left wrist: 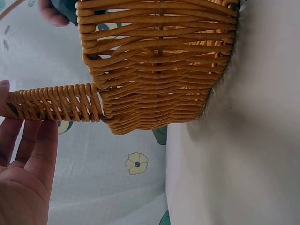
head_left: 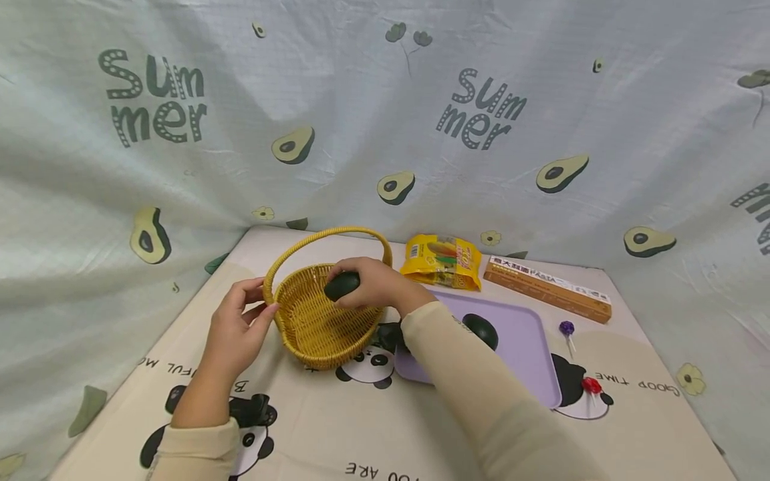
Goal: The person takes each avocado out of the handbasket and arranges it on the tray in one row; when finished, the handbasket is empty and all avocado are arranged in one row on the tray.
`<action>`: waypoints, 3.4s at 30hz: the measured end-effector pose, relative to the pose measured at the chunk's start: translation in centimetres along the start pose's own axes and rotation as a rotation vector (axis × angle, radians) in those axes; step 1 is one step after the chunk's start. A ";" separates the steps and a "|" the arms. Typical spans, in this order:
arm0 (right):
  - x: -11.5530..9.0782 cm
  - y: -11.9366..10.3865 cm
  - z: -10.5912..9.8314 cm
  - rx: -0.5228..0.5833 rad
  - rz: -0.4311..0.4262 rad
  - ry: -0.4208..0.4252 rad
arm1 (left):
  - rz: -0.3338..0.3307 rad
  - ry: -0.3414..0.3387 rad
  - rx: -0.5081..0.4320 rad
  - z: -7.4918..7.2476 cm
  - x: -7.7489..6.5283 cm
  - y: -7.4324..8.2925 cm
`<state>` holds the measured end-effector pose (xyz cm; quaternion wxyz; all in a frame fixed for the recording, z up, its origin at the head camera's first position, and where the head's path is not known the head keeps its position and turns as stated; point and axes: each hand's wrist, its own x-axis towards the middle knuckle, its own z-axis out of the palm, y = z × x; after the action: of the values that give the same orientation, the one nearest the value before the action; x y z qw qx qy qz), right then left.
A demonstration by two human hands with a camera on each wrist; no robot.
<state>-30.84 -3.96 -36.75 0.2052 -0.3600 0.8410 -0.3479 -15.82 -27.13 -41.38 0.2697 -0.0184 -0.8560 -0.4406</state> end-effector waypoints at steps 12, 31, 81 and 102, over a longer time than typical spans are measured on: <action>-2.0 -0.6 -1.7 -0.049 -0.057 0.010 | 0.021 0.011 0.010 0.0 0.0 -0.2; -5.9 -0.4 -3.3 -0.084 -0.136 0.055 | 0.021 0.016 0.018 0.1 0.2 -0.2; -19.6 10.5 -6.7 0.131 0.219 0.551 | 0.016 0.026 0.011 0.4 0.1 0.3; -22.8 14.3 -5.2 0.085 0.364 0.616 | 0.014 0.023 -0.004 0.3 0.1 0.2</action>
<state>-25.55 22.53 -41.55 0.0155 -0.0740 0.8985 -0.4323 -15.98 -26.77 -41.32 0.2827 -0.0198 -0.8518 -0.4406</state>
